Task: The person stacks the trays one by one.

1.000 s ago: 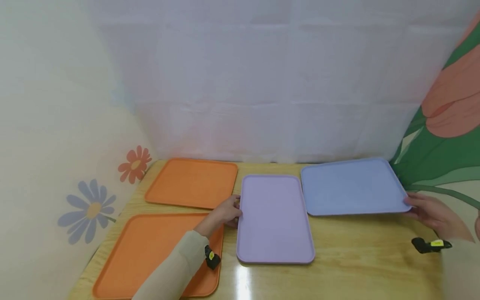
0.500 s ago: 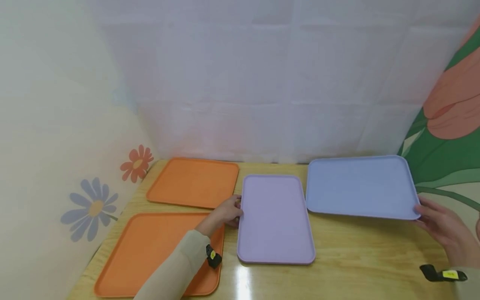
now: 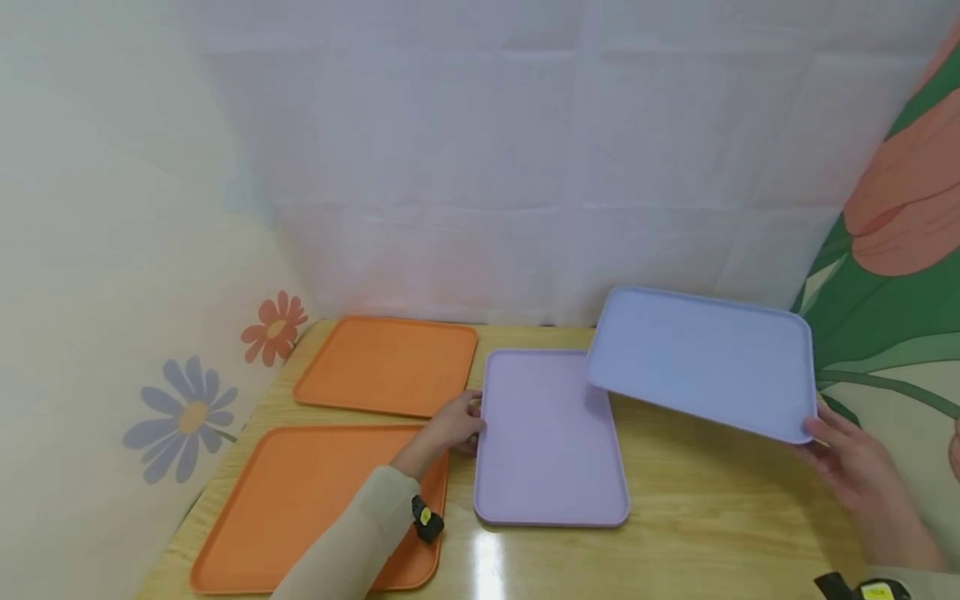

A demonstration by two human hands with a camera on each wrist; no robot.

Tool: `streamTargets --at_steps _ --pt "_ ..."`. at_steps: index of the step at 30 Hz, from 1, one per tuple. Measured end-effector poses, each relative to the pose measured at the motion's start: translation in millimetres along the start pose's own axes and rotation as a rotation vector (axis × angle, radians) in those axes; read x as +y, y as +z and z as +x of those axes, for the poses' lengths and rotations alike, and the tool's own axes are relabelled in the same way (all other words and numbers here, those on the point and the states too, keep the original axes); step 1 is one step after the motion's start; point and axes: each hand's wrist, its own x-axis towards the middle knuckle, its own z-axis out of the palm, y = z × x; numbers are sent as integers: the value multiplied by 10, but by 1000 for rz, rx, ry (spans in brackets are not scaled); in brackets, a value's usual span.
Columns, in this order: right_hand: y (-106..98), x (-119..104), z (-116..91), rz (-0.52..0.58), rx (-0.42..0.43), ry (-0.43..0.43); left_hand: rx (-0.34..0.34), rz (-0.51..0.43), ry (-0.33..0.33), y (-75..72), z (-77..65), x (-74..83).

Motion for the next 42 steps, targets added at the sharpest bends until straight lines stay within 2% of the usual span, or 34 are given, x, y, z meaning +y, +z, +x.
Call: streamTargets --at_steps 3,5,8,11,13,16,19,22,27,29,32,35,37,42 --pt "104 158 -12 31 56 4 29 18 24 20 -30 3" --pt "179 258 -19 30 104 7 57 82 55 39 -53 26" --pt "291 387 -25 11 167 21 116 222 139 82 -95 79" --pt "411 506 -24 -5 195 32 196 319 254 140 -143 130" --pt "504 581 -21 -12 221 40 240 317 310 191 -181 161" --pt "652 683 -7 -20 265 58 282 265 362 272 -238 201" --pt "799 774 6 -28 298 78 295 162 382 345 -269 233" --pt "937 862 25 -48 342 96 290 22 369 404 -271 259" --pt "1154 1020 42 -28 416 114 225 -353 288 489 -264 327" --pt "1230 1099 53 -15 398 82 207 -501 262 523 -259 354" --pt "1334 1224 75 3 349 12 207 -683 266 580 -258 387" --pt "1443 1338 94 4 340 -25 236 -819 277 647 -252 400" --pt "1517 1401 103 -23 368 -15 267 -890 280 690 -249 408" --pt "1679 1523 118 -105 415 17 357 -980 268 761 -252 446"
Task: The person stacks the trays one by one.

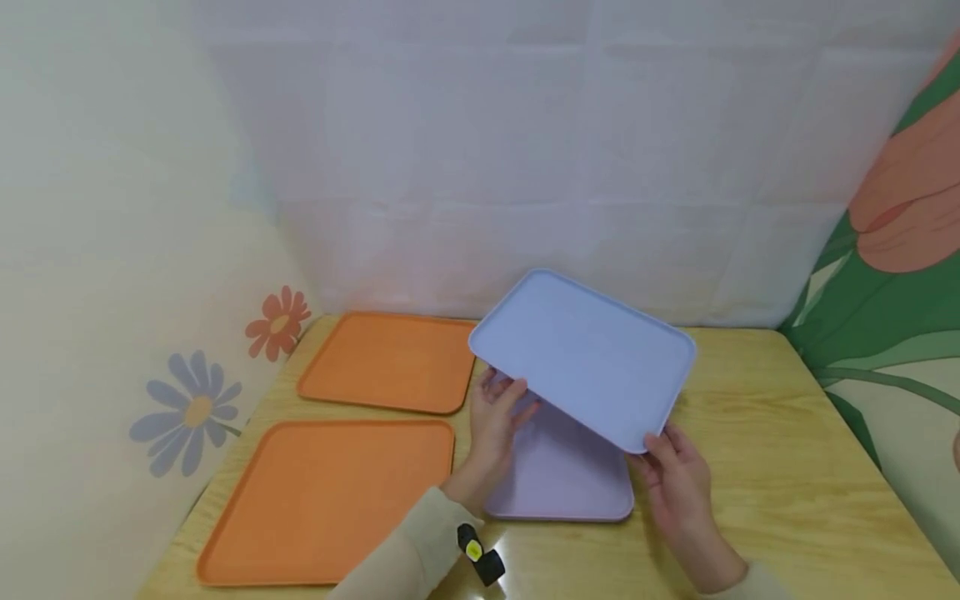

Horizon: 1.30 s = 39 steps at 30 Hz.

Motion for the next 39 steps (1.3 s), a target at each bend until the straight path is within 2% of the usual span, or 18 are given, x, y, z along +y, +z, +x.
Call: streamTargets --at_steps 7,12,15,19,22,26,28,31,33,35,39 --pt "135 120 -44 32 1 -28 68 15 -9 54 -8 -6" --pt "202 206 -71 23 27 -18 92 56 -29 58 27 13" --pt "248 266 -96 25 10 -41 104 89 -41 49 56 32" --pt "283 343 -115 19 -10 -56 110 118 -60 4 101 69" --pt "276 364 -105 -36 -13 -29 99 118 -72 -45 139 108" --pt "200 283 -49 -110 -53 28 77 119 -70 -106 187 175" --pt "120 186 12 -91 -76 30 55 127 -64 -135 214 212" --pt "-43 -3 146 -34 -141 -1 23 143 -73 -181 251 273" --pt "-157 -138 245 -16 -221 1 7 158 -94 -221 275 312" --pt "-258 -265 337 -25 -328 36 -9 185 -124 -262 289 361" --pt "-371 -462 495 -121 -527 133 -58 254 -205 -362 323 461"
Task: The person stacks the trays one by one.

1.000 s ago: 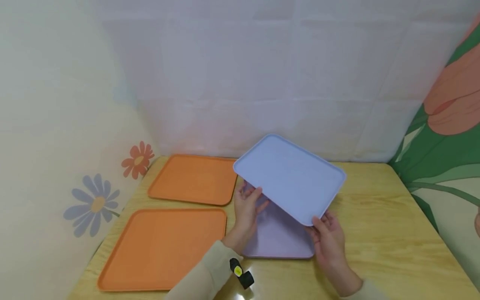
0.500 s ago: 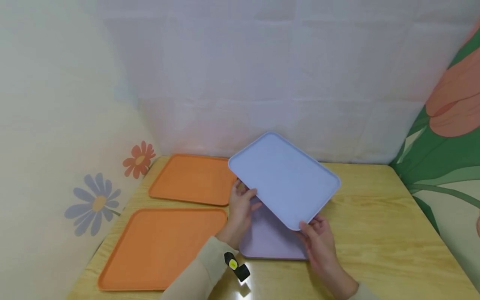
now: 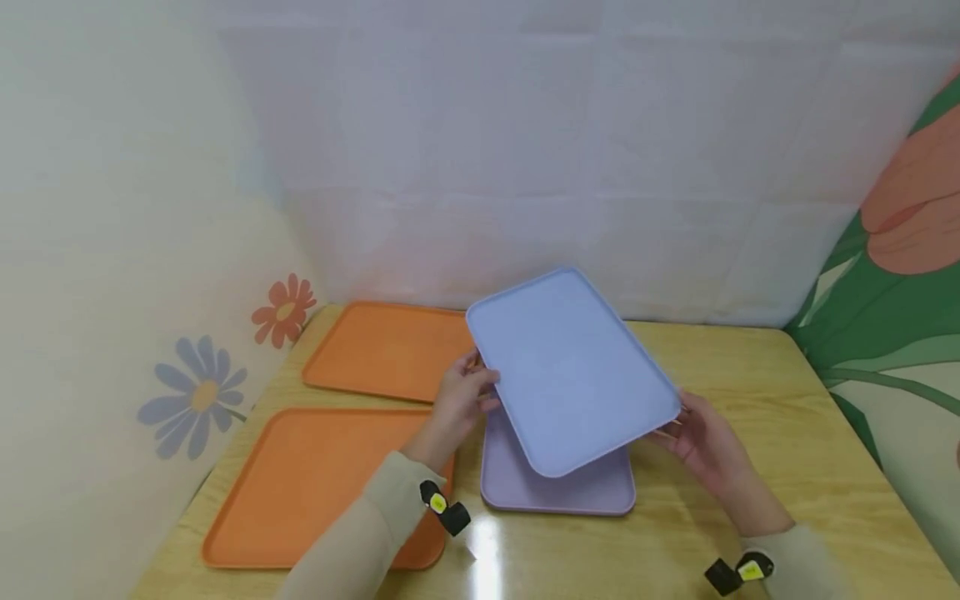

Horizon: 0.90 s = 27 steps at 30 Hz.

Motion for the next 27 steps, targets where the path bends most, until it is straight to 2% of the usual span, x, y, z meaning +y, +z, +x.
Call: streamTargets --at_steps 2,4,10,16,21,27 --pt "-50 -71 47 -77 -50 40 -35 32 -34 -47 15 41" --pt "-76 -116 100 -171 -59 84 -71 62 -57 -87 36 68" --pt "-81 -96 284 -362 13 196 -195 139 -92 -165 80 84" --pt "-69 -35 425 -475 106 213 -261 234 -122 -232 126 79" --pt "-48 -32 504 -547 108 220 -298 275 -134 -278 169 86" --pt "-25 5 573 -599 164 246 -344 344 -134 -307 225 127"
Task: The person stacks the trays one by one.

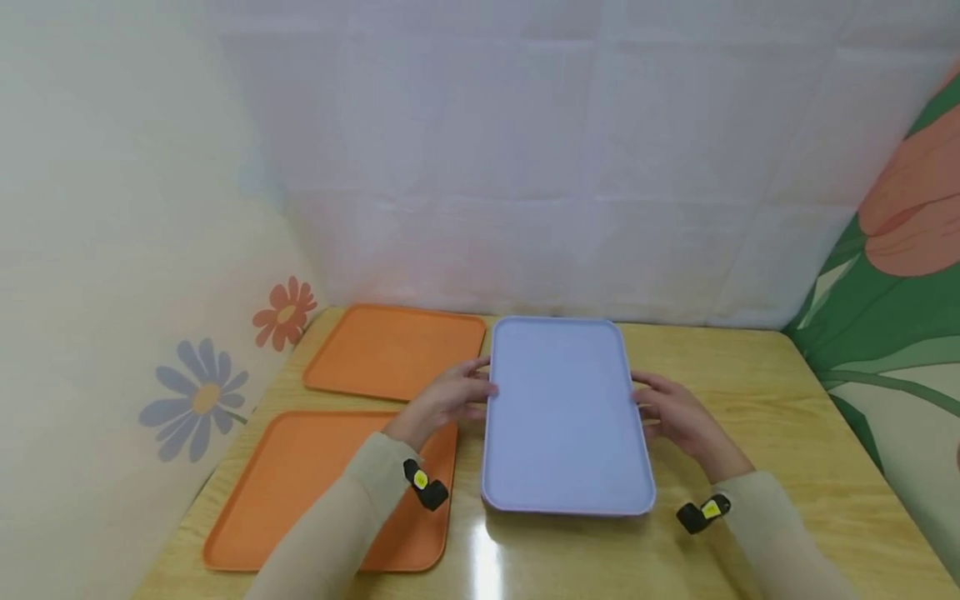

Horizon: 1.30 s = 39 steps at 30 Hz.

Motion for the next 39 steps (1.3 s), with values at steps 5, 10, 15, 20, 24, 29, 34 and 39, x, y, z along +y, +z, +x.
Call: streamTargets --at_steps 5,10,15,20,24,29,34,39 --pt "28 31 53 -39 45 4 -17 75 -14 -13 40 29" --pt "43 72 98 -88 66 3 -23 115 -23 -20 92 9" --pt "46 100 152 -89 60 4 -23 123 -26 -20 141 16" --pt "56 116 185 -88 57 9 -5 146 -29 -22 188 2" --pt "75 124 210 -112 57 7 22 174 -32 -26 217 -21" --pt "97 131 240 -154 60 14 37 191 -37 -35 241 -48" --pt "116 126 268 -197 75 31 53 224 -46 -32 259 -62" --pt "130 108 296 -237 75 40 79 272 -55 -19 268 -54"
